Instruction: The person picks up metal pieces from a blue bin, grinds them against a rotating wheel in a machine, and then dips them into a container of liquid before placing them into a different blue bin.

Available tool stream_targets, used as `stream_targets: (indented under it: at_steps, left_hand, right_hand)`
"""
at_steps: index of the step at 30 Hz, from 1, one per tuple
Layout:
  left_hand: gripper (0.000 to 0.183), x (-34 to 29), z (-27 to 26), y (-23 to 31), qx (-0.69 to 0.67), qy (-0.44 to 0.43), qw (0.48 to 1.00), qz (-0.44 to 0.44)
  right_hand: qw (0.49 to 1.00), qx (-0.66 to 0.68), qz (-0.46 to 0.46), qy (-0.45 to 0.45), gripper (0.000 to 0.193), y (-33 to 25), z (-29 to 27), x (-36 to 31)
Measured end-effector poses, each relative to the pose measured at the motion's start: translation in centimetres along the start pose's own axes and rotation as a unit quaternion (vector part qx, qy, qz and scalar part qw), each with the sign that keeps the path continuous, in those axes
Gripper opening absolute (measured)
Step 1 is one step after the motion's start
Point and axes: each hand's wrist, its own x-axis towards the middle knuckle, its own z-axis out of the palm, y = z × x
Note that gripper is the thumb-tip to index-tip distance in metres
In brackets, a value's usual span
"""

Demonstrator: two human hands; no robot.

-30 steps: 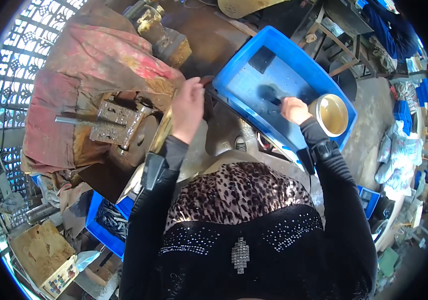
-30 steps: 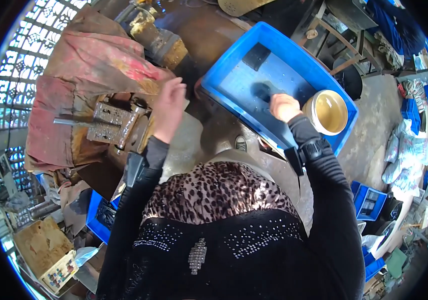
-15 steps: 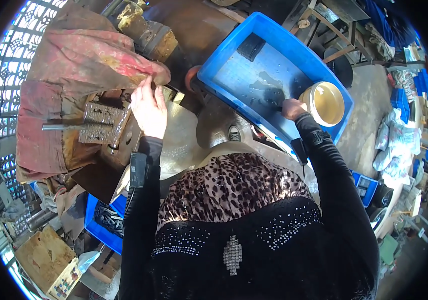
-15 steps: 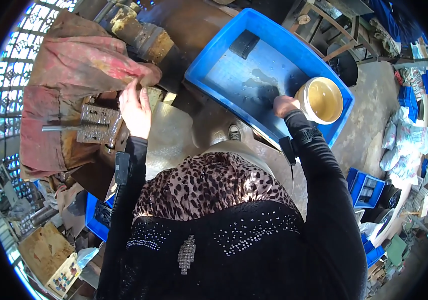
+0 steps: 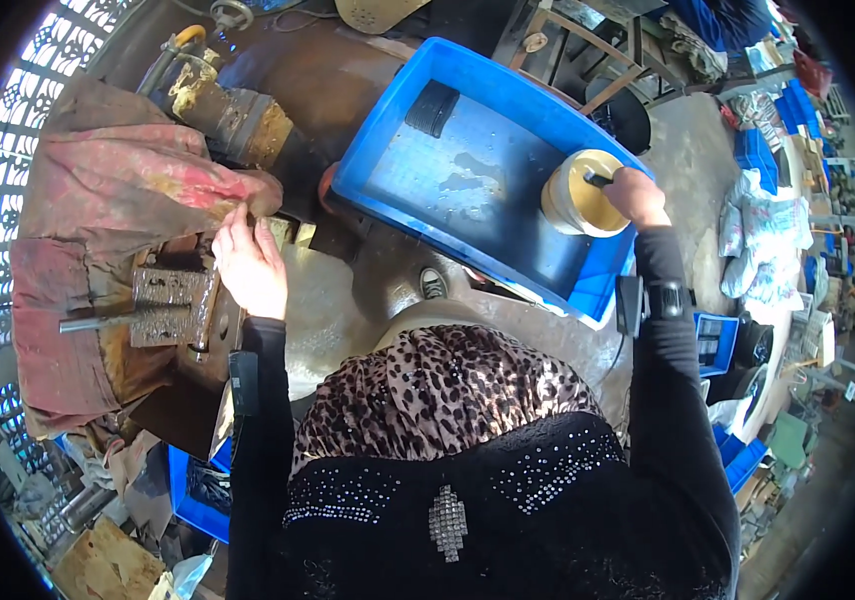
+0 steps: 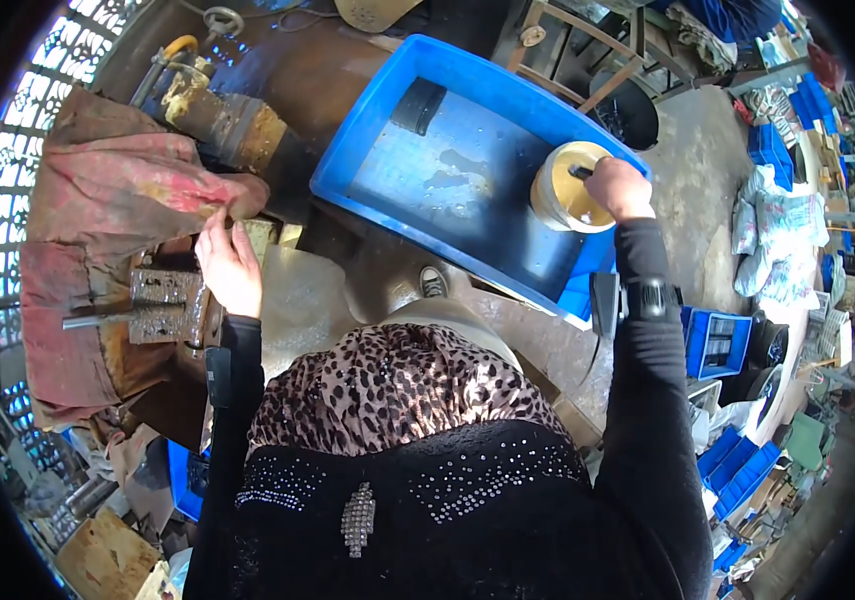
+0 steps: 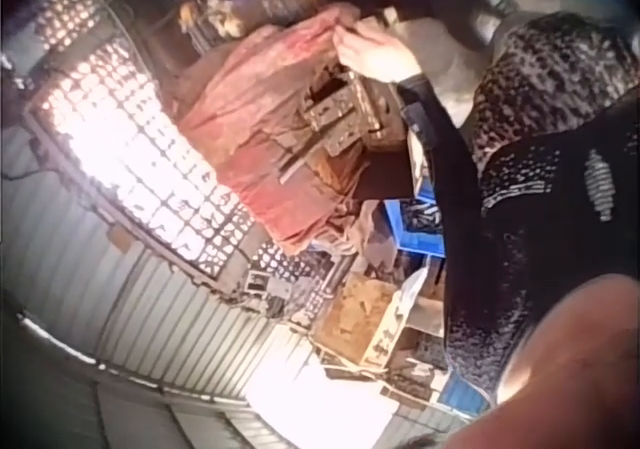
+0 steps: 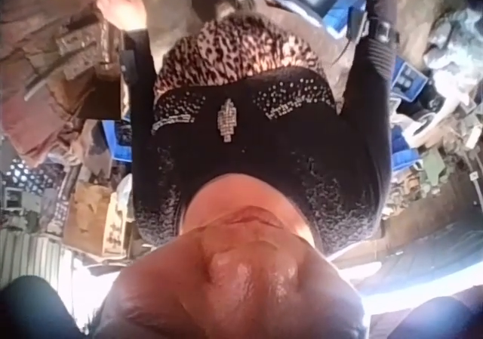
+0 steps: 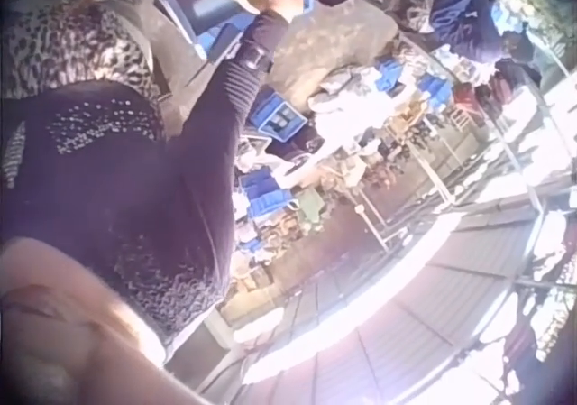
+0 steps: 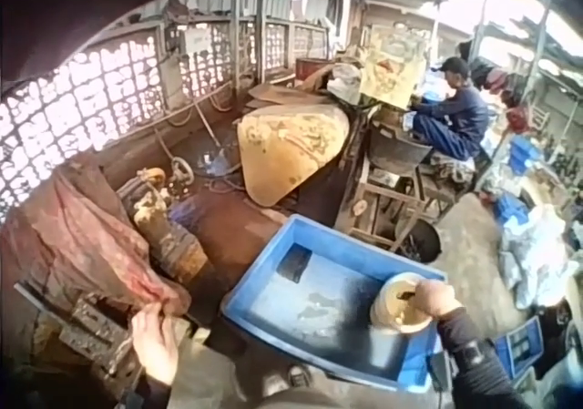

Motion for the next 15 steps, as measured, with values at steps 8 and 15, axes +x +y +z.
stream_targets:
  at_steps: [8,15]
  left_hand:
    - [0.032,-0.3,-0.6,-0.1,-0.008,0.003,1.0,-0.013]
    - [0.034,-0.2,-0.9,0.0,-0.032,0.004,0.999,-0.008]
  right_hand:
    - [0.995,0.047,-0.01,-0.091,0.035,3.7,8.1,2.6]
    - [0.467,0.852,0.23,-0.051,0.021,1.1,5.0,-4.4]
